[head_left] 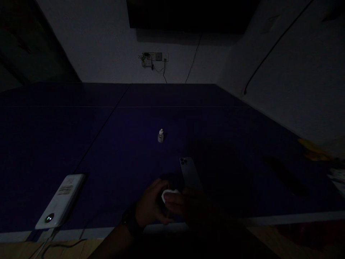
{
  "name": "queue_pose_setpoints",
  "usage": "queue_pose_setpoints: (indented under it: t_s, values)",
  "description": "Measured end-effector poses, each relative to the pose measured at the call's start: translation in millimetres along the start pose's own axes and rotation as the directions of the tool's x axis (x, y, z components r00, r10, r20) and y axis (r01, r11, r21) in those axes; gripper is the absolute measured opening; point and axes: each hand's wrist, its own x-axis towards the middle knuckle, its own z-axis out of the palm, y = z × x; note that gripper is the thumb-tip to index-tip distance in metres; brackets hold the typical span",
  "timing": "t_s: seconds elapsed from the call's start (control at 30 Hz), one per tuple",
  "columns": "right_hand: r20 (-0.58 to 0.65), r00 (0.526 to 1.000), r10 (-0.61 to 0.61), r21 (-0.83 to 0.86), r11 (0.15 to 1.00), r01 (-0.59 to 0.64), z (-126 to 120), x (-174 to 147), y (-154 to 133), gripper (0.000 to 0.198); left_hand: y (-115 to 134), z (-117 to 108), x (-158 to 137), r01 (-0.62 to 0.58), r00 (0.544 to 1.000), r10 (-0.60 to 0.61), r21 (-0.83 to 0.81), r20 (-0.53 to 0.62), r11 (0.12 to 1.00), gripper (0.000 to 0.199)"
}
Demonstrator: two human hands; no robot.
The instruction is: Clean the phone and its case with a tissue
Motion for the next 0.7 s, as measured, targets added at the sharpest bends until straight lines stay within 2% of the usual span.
queue_pose_setpoints:
  t_s: [0.1,0.3,0.43,0.5,0.57,0.63,0.7]
  values:
    - [0.010,0.999,-0.045,0.023,0.999,0.045,2.8,0.1,-0.7,0.042,-0.9,0.2,-1.0,0.017,1.000,-0.017,0.015,-0.013,1.000,0.067]
    - [-0.016,0.998,0.054,-0.037,0.998,-0.054,-11.5,-1.6,4.1,0.045,-2.8,1.8,-1.1,0.008,1.000,-0.008,0.004,-0.012,1.000,0.093]
    - [0.068,0.998,0.006,0.031,0.999,-0.008,-14.7,-4.9,3.4,0.042,-4.5,3.1,-0.9,0.007,1.000,-0.007,0.001,-0.021,1.000,0.073]
    - [0.030,0.997,0.076,0.054,0.996,-0.078,-13.1,-2.7,4.0,0.044,-5.4,3.9,-1.3,-0.002,1.000,0.002,-0.007,-0.025,1.000,0.079]
    - [-0.030,0.980,0.197,0.116,0.975,-0.192,-9.7,2.5,6.8,0.046,-7.0,5.0,-2.1,-0.014,0.999,0.013,-0.019,-0.032,1.000,0.097]
    - [-0.071,0.937,0.343,0.224,0.920,-0.320,-5.1,8.6,10.8,0.045,-9.4,6.3,-3.4,-0.013,0.999,0.012,-0.019,-0.041,1.000,0.108]
    - [-0.075,0.871,0.486,0.349,0.831,-0.434,-1.4,13.3,13.7,0.041,-11.5,7.5,-4.8,-0.001,0.999,0.000,-0.007,-0.053,1.000,0.111]
